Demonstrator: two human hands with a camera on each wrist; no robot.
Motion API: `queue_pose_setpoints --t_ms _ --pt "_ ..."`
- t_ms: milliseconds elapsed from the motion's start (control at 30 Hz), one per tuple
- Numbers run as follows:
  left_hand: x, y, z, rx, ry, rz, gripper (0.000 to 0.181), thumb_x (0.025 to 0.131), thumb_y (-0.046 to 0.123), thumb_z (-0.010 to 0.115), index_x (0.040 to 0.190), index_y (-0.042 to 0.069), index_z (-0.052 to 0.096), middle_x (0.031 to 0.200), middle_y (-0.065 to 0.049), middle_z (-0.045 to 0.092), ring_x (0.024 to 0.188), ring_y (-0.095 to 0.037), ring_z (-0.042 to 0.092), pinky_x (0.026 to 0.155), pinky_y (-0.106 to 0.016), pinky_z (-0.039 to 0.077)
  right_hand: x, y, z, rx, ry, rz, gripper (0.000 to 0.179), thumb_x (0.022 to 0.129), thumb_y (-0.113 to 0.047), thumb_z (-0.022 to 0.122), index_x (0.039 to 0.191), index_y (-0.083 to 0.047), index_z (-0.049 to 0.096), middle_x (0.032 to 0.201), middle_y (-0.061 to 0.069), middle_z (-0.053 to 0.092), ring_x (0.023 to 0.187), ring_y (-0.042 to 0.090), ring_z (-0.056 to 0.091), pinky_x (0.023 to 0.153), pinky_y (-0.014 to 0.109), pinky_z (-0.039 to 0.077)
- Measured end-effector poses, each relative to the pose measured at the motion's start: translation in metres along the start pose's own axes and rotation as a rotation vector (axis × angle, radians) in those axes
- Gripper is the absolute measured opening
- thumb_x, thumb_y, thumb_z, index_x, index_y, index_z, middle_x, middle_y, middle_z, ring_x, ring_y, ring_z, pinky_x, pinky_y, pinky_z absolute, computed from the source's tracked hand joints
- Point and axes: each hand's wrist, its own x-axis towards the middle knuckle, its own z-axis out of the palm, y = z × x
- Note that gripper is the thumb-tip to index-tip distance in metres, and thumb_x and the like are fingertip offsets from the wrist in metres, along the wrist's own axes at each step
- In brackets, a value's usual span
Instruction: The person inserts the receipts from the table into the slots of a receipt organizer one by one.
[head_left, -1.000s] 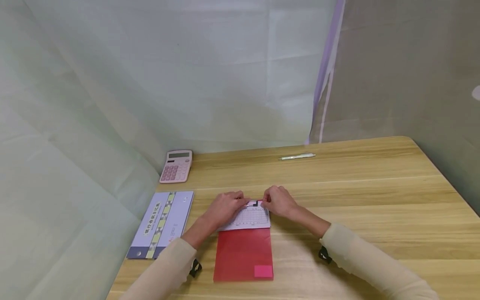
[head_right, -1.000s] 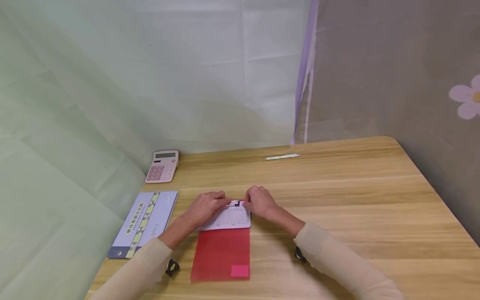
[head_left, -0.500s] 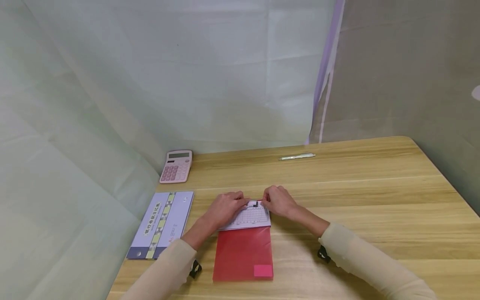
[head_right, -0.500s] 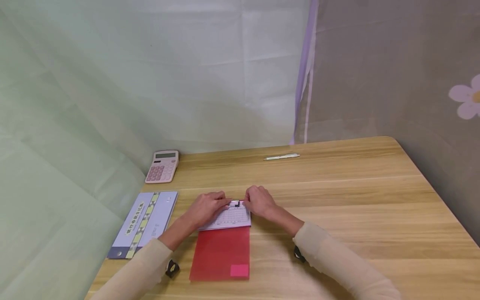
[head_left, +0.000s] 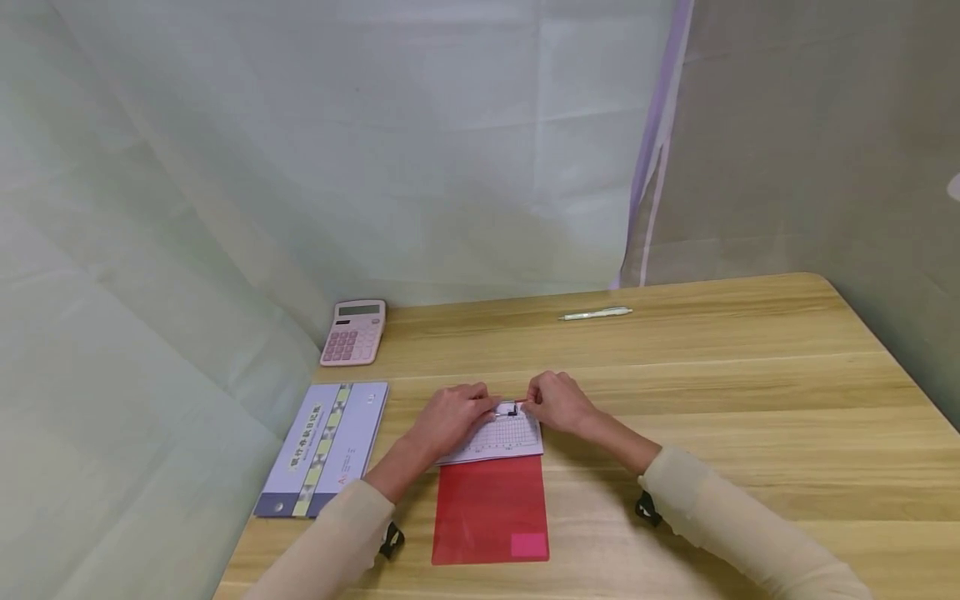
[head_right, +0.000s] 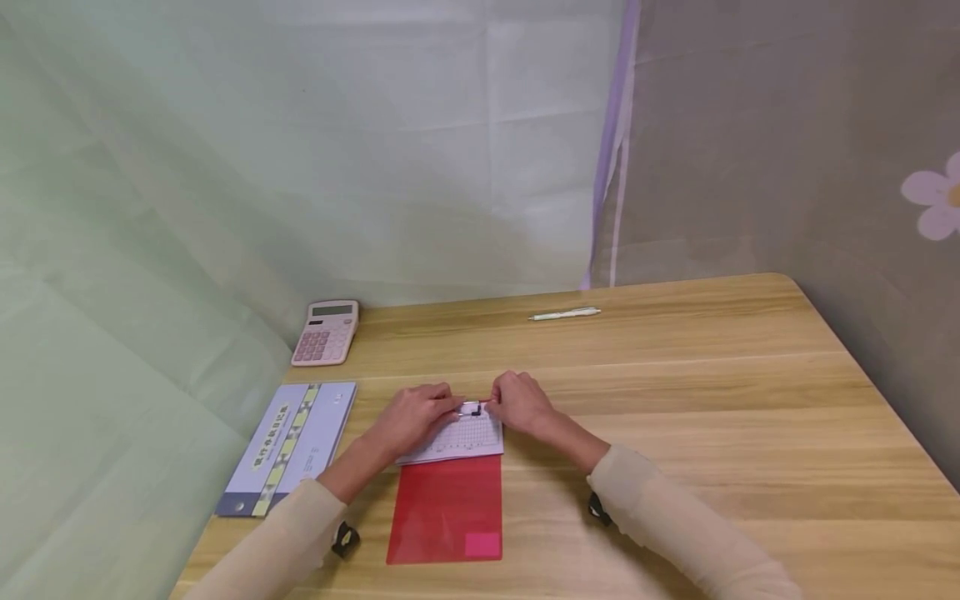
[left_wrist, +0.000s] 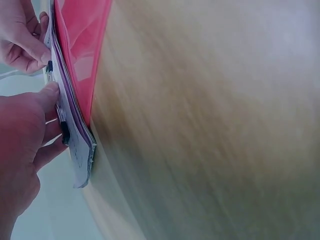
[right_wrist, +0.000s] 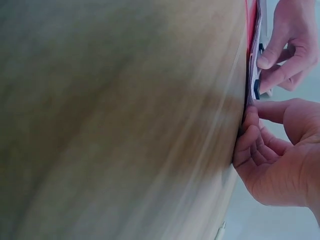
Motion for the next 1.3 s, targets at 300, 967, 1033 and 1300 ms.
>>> queue_pose_setpoints --t_ms 300,967,1033,1300 --pt "0.0 0.001 0.0 0.024 -0.004 -0.001 0.026 0.1 0.029 0.076 0.124 0.019 0.081 0.097 0.002 0.067 0.081 -0.011 0.066 0.074 -0.028 0.06 -0.001 0.001 -0.003 0.029 -0.005 0.003 0.016 0.093 -0.009 0.082 0.084 -0.009 0.069 0.074 0.0 0.066 0.065 0.013 0.056 0.058 0.026 0.044" --pt "0.003 0.002 -0.003 -0.008 -0.049 -0.034 0.027 0.101 0.031 0.076 0.124 0.018 0.081 0.099 0.003 0.067 0.08 -0.009 0.064 0.074 -0.025 0.058 -0.005 0.004 -0.014 0.111 -0.039 0.072 0.013 0.097 -0.008 0.078 0.084 -0.006 0.078 0.069 0.0 0.069 0.049 0.012 0.059 0.046 0.023 0.047" --pt "0.003 0.002 -0.004 -0.006 -0.05 -0.032 0.027 0.101 0.031 0.076 0.124 0.018 0.081 0.099 0.003 0.067 0.08 -0.009 0.063 0.074 -0.025 0.057 -0.006 0.004 -0.014 0.16 -0.049 0.094 0.014 0.097 -0.006 0.077 0.083 -0.005 0.078 0.066 0.002 0.069 0.046 0.014 0.06 0.043 0.025 0.049" --pt "0.002 0.001 -0.002 0.009 -0.046 -0.01 0.027 0.101 0.03 0.076 0.125 0.018 0.081 0.098 0.002 0.066 0.078 -0.01 0.062 0.071 -0.025 0.056 -0.008 0.004 -0.011 0.223 -0.013 0.106 0.015 0.095 -0.003 0.077 0.08 -0.003 0.077 0.06 0.004 0.067 0.042 0.014 0.061 0.041 0.026 0.05"
